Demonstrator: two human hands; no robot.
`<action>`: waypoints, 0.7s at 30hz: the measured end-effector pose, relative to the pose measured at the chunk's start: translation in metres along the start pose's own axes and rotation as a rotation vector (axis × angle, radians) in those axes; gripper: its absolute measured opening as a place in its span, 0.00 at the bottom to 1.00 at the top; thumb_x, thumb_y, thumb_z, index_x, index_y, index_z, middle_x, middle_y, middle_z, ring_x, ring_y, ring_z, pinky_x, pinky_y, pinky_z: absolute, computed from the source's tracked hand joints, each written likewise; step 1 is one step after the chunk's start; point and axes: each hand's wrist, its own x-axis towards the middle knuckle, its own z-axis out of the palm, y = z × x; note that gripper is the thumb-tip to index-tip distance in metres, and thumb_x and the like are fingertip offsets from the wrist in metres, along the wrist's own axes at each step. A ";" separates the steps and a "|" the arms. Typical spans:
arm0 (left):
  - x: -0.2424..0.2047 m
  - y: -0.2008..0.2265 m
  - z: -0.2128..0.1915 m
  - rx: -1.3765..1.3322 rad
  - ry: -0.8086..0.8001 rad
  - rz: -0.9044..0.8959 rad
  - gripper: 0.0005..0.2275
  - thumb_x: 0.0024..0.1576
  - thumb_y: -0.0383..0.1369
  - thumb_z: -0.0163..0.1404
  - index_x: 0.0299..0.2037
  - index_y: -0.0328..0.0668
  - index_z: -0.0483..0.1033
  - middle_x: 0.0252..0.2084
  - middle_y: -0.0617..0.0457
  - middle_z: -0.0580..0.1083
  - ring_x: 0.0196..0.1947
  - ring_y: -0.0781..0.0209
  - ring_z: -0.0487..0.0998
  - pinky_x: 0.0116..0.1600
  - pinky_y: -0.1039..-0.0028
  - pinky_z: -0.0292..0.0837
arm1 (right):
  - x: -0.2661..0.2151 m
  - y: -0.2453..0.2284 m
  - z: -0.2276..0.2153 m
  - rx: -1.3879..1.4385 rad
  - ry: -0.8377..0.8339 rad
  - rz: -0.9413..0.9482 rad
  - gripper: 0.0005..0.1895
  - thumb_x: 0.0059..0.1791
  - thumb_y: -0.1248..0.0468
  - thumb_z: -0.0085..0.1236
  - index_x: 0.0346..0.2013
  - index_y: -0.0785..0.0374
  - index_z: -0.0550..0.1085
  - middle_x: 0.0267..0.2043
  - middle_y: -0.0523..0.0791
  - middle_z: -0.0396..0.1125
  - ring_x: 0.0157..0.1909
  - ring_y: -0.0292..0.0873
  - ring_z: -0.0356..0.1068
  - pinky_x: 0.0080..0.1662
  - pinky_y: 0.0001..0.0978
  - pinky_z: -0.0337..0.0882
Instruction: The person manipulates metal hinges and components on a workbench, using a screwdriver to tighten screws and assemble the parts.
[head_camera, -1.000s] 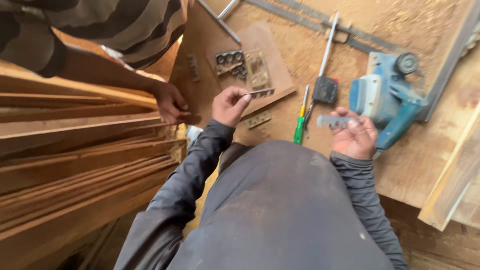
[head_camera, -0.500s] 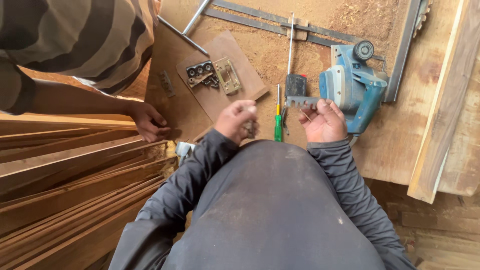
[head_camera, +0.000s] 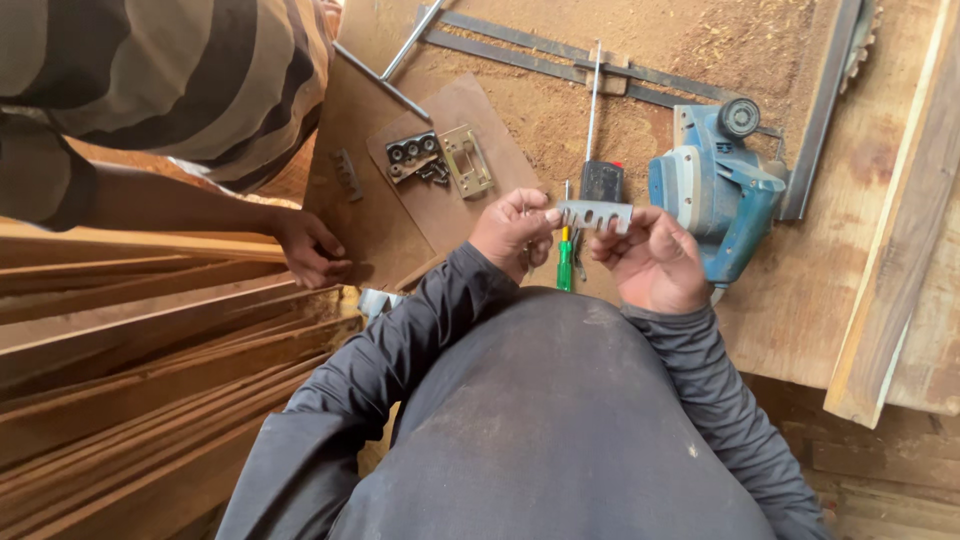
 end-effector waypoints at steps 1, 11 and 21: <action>-0.003 0.002 0.000 0.010 -0.015 -0.036 0.13 0.55 0.25 0.59 0.45 0.42 0.68 0.30 0.52 0.76 0.19 0.68 0.72 0.20 0.79 0.62 | 0.003 -0.001 0.004 -0.144 -0.061 -0.065 0.16 0.54 0.63 0.55 0.55 0.67 0.70 0.52 0.52 0.70 0.54 0.49 0.72 0.60 0.45 0.72; -0.013 0.002 0.003 0.111 -0.246 -0.183 0.15 0.56 0.26 0.59 0.50 0.39 0.70 0.30 0.55 0.75 0.22 0.68 0.72 0.24 0.81 0.64 | 0.020 -0.025 0.026 -1.053 -0.387 -0.278 0.11 0.49 0.72 0.66 0.44 0.64 0.76 0.61 0.48 0.66 0.56 0.37 0.67 0.59 0.29 0.69; -0.005 0.015 -0.053 -0.068 0.323 -0.275 0.10 0.59 0.34 0.50 0.48 0.42 0.67 0.39 0.50 0.75 0.42 0.54 0.76 0.50 0.51 0.77 | 0.006 -0.004 -0.031 -0.861 0.264 -0.211 0.06 0.55 0.72 0.64 0.39 0.72 0.75 0.37 0.44 0.70 0.37 0.33 0.67 0.43 0.24 0.69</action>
